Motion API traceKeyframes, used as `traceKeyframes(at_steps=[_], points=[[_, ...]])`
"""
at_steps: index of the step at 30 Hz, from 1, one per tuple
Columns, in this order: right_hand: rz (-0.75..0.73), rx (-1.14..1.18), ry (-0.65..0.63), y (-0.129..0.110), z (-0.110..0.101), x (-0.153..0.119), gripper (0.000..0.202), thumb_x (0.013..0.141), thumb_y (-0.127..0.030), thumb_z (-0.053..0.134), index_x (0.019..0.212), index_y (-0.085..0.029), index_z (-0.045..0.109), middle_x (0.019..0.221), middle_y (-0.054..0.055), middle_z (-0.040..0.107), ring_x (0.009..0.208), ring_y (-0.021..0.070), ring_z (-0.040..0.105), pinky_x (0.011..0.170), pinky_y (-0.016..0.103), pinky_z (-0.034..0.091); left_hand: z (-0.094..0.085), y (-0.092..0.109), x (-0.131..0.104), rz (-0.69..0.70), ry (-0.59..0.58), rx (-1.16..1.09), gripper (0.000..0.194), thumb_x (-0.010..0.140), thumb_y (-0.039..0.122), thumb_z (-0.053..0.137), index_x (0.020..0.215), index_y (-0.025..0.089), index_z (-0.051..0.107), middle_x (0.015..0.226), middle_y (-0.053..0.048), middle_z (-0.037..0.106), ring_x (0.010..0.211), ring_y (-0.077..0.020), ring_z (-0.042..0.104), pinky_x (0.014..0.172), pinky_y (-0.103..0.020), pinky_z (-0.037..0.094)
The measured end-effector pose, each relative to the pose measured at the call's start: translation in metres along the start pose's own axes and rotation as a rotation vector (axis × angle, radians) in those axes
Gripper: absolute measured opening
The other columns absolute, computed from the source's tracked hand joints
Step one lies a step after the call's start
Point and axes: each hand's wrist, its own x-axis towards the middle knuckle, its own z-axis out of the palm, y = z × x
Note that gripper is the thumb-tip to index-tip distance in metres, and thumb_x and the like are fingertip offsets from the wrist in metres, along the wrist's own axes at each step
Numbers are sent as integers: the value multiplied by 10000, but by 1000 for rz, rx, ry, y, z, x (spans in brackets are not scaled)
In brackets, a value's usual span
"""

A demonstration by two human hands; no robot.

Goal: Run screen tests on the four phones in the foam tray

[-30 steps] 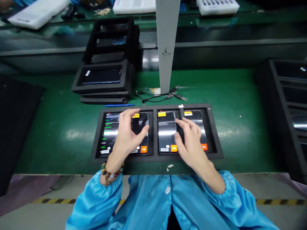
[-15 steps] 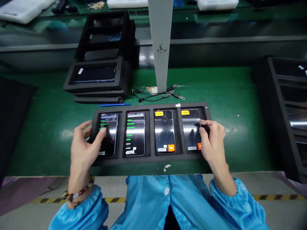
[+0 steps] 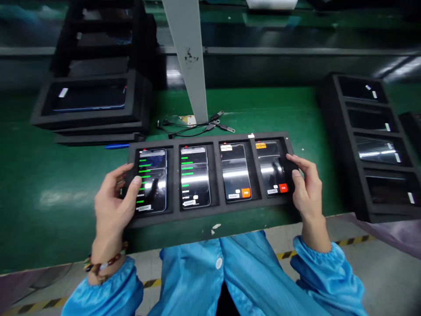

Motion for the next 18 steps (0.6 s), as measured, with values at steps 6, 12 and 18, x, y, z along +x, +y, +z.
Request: traceKeyframes(at_steps=[6,12,18], points=[[-75,21,27,-5,17,20,401,1125,-431,475,1418,-229,660,1470,141,718,1416,323,654,1225,598,499,-1,2,5,59,33,2,511,973,517,682,1408,251,715,1462,-102,736,1275,-305,726,1153,-494,586],[-79,39,3,-16,20,23,399,1119,-408,460,1424,-233,649,1475,130,717,1400,325,656,1204,584,509,0,-2,9,99,42,41,495,962,488,694,1400,257,716,1498,-97,719,1287,-308,722,1138,-492,597],[-27,96,-51,-15,5,6,407,1124,-434,468,1439,-249,646,1519,122,701,1420,324,648,1224,596,497,-7,4,7,175,67,52,429,998,472,664,1367,265,731,1534,-90,694,1367,-299,691,1139,-479,594]])
